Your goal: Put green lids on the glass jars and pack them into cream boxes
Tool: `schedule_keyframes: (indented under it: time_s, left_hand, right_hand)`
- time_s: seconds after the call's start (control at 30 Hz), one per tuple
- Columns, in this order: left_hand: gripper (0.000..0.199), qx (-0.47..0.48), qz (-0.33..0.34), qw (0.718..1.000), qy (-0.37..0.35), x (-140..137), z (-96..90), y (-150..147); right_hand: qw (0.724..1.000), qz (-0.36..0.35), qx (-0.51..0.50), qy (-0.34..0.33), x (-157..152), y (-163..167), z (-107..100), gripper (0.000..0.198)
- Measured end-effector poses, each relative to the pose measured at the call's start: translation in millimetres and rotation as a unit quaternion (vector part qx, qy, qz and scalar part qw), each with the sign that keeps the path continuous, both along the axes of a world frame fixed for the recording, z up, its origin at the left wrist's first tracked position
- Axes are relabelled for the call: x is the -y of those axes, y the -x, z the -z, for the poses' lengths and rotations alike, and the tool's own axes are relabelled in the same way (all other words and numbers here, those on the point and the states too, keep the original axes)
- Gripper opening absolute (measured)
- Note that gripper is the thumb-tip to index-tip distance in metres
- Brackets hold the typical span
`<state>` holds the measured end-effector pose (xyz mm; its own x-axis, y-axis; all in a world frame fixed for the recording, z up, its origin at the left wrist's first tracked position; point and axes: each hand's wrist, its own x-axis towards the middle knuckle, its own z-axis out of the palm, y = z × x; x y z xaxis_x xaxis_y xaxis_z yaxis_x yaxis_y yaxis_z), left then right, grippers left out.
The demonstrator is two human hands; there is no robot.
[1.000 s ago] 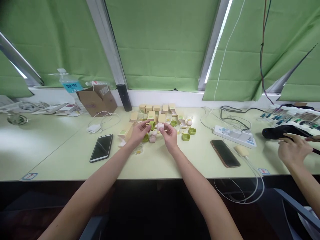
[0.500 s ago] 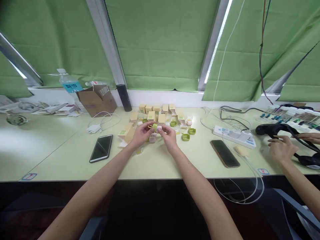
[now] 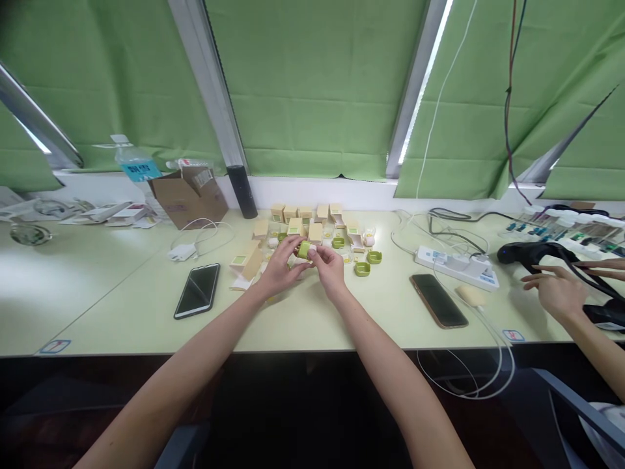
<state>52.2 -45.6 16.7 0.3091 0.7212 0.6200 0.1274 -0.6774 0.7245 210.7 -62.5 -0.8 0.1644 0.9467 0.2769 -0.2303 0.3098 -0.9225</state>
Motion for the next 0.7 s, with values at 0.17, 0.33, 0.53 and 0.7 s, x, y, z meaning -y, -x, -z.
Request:
schedule_keyframes:
  time_s: [0.17,0.33,0.53,0.7]
  left_hand:
    - [0.054,-0.114,-0.053,0.987,-0.100,-4.6,8.2,1.8]
    - [0.055,-0.136,-0.063,0.977,-0.153,-4.2,9.1,2.2]
    - [0.050,0.004,-0.008,1.000,0.022,-13.2,6.3,3.9]
    - [0.045,0.038,0.098,0.983,0.153,-12.3,-3.6,6.8]
  right_hand:
    - [1.000,-0.019,-0.005,0.009,0.5,4.8,-0.4,0.056]
    - [0.999,-0.031,0.017,-0.018,1.6,4.0,-0.8,0.056]
    - [0.968,0.060,0.184,-0.160,11.4,0.5,1.0,0.041]
    - [0.861,0.160,0.359,-0.323,16.5,-1.4,4.7,0.042]
